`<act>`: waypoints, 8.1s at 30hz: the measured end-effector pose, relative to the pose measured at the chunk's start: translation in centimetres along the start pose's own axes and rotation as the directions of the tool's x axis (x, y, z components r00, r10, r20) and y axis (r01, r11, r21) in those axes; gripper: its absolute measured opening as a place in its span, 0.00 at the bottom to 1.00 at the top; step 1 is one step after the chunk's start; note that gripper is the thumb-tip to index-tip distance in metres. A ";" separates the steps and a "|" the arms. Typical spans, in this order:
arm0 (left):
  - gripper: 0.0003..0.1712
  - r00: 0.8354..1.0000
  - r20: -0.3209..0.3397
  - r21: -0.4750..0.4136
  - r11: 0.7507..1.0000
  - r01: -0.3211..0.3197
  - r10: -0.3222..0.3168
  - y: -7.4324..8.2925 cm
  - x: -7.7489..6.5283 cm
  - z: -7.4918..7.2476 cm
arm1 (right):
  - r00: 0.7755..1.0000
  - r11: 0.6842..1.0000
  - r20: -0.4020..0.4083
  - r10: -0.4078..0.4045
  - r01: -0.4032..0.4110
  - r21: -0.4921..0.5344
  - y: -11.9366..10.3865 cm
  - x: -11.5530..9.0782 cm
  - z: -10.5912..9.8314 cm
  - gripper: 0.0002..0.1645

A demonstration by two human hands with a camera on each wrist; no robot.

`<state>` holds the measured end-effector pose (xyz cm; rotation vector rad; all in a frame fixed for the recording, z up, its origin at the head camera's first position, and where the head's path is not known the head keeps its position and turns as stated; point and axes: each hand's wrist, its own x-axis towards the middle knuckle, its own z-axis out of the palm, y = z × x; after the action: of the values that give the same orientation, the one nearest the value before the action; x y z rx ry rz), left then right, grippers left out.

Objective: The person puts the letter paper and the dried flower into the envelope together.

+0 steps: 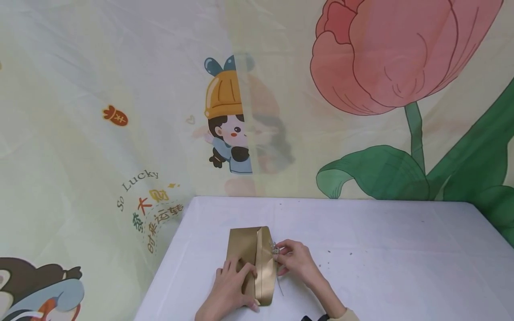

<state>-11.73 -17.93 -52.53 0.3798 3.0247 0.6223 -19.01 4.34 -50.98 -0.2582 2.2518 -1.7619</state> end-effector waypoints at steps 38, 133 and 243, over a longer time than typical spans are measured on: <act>0.41 0.999 0.022 -0.010 1.000 0.025 -0.024 0.0 0.0 0.0 | 0.999 1.000 0.050 -0.007 0.007 0.007 1.4 0.8 1.9 0.21; 0.47 1.000 0.002 0.027 0.999 0.030 -0.030 0.5 -0.1 -0.6 | 0.990 0.966 -0.049 -0.133 0.119 -0.230 0.8 2.8 6.6 0.22; 0.37 0.982 -0.133 0.051 0.990 -0.131 0.137 3.4 2.2 -0.7 | 0.850 0.530 0.014 -0.527 0.341 -0.777 1.5 -5.8 -5.1 0.29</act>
<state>-13.17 -14.66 -50.50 0.5705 3.1667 0.6164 -15.06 11.18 -50.65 -0.9109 3.2236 -0.8709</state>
